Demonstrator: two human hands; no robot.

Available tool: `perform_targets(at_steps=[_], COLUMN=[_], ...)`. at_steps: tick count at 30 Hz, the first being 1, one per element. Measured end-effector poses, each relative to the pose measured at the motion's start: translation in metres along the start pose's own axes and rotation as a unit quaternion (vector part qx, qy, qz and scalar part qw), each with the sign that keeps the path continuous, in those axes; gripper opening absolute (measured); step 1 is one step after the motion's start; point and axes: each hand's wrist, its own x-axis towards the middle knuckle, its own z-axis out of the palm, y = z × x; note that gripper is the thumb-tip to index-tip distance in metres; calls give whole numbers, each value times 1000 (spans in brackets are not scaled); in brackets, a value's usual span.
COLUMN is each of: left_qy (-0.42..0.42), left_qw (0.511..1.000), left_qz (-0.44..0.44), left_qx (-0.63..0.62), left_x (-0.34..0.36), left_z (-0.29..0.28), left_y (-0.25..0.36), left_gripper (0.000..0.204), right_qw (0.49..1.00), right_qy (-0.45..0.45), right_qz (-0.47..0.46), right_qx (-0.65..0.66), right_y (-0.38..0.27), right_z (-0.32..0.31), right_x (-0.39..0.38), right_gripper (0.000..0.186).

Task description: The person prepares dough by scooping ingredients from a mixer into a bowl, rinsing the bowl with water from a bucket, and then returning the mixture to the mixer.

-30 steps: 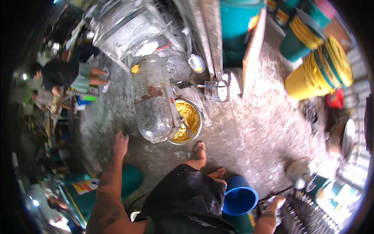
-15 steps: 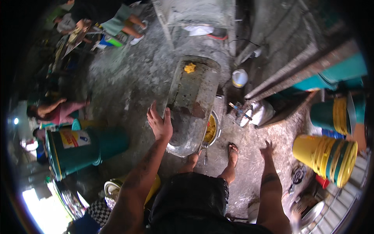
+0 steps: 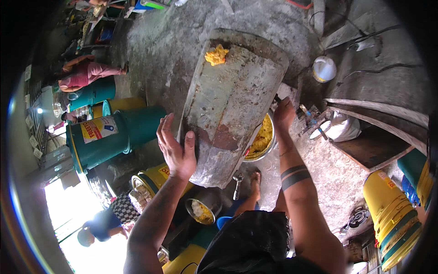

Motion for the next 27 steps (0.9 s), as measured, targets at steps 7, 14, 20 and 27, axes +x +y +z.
perform_targets(at_steps=[7, 14, 20, 27], left_qy=[-13, -20, -37, -27], left_qw=[999, 999, 999, 999], left_qz=[-2, 2, 4, -4], left_qx=[-47, -29, 3, -32], left_x=[2, 7, 8, 10], left_z=[9, 19, 17, 21], left_y=[8, 12, 11, 18], left_gripper=[69, 69, 70, 72], right_qw=[992, 979, 990, 988], right_qy=[-23, 3, -130, -96], right_qz=[78, 147, -14, 120], right_qx=[95, 139, -47, 17], right_y=[-34, -25, -8, -35], right_z=[-30, -24, -23, -37], right_x=[16, 23, 31, 29], right_gripper=[48, 49, 44, 46])
